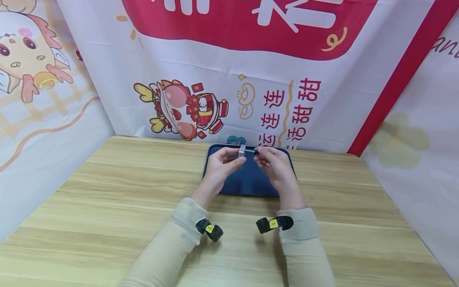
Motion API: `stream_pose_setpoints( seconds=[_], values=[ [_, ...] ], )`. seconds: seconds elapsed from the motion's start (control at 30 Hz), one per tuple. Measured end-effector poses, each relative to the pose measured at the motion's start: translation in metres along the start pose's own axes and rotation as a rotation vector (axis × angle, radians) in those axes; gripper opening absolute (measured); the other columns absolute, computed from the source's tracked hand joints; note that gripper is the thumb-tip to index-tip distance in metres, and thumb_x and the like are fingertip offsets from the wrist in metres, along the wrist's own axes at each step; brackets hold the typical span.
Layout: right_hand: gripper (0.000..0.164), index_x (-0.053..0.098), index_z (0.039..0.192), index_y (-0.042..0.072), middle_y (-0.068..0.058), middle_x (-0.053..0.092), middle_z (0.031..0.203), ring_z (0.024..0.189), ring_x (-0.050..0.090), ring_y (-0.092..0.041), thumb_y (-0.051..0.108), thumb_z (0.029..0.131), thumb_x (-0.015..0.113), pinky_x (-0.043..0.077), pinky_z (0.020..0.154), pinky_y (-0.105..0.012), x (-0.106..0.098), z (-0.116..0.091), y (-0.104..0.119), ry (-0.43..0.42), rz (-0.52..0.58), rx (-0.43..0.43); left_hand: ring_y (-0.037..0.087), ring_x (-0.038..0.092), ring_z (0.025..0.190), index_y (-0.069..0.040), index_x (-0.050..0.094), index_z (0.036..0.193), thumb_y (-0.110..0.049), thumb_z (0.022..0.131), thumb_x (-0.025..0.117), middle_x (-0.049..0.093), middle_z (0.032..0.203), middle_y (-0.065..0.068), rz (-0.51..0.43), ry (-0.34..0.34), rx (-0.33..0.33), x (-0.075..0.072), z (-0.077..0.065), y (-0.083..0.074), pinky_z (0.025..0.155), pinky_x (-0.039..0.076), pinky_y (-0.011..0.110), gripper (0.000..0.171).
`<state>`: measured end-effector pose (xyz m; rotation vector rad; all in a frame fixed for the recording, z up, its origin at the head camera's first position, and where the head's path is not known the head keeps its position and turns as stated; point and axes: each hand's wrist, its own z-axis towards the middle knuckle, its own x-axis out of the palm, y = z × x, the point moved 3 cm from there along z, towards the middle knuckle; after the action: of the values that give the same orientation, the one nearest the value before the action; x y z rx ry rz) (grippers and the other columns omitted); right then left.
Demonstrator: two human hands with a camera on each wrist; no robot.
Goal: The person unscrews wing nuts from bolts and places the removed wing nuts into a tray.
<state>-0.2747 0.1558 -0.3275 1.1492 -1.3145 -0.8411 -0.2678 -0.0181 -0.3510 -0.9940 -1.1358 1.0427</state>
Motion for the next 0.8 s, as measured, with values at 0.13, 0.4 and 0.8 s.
stream_pose_setpoints(
  seconds=[0.13, 0.4, 0.8],
  values=[
    [0.013, 0.075, 0.091, 0.016, 0.003, 0.069, 0.085, 0.079, 0.066, -0.008, 0.017, 0.098, 0.064, 0.055, 0.08, -0.018, -0.0006, 0.0, 0.0007, 0.025, -0.002, -0.03, 0.013, 0.067, 0.096, -0.005, 0.068, 0.118, -0.01, 0.087, 0.077, 0.071, 0.118, 0.013, 0.003, 0.0, 0.003, -0.0004, -0.0005, -0.0005, 0.087, 0.06, 0.03, 0.033],
    [0.017, 0.067, 0.113, 0.014, 0.007, 0.065, 0.093, 0.091, 0.063, -0.01, 0.013, 0.097, 0.065, 0.054, 0.088, -0.021, -0.0044, -0.0002, 0.0013, 0.041, -0.229, -0.119, 0.015, 0.066, 0.098, -0.007, 0.068, 0.118, -0.012, 0.086, 0.078, 0.072, 0.118, 0.011, 0.012, -0.004, -0.007, -0.0019, -0.0003, 0.0005, 0.088, 0.06, 0.03, 0.034],
    [0.034, 0.058, 0.131, 0.004, 0.006, 0.055, 0.092, 0.089, 0.056, -0.011, 0.009, 0.097, 0.062, 0.052, 0.077, -0.02, -0.0015, 0.0001, 0.002, -0.017, -0.568, -0.278, 0.016, 0.066, 0.101, -0.009, 0.069, 0.118, -0.014, 0.086, 0.078, 0.072, 0.118, 0.009, 0.007, -0.001, -0.017, -0.0025, 0.0005, 0.0005, 0.09, 0.059, 0.03, 0.034]
  ],
)
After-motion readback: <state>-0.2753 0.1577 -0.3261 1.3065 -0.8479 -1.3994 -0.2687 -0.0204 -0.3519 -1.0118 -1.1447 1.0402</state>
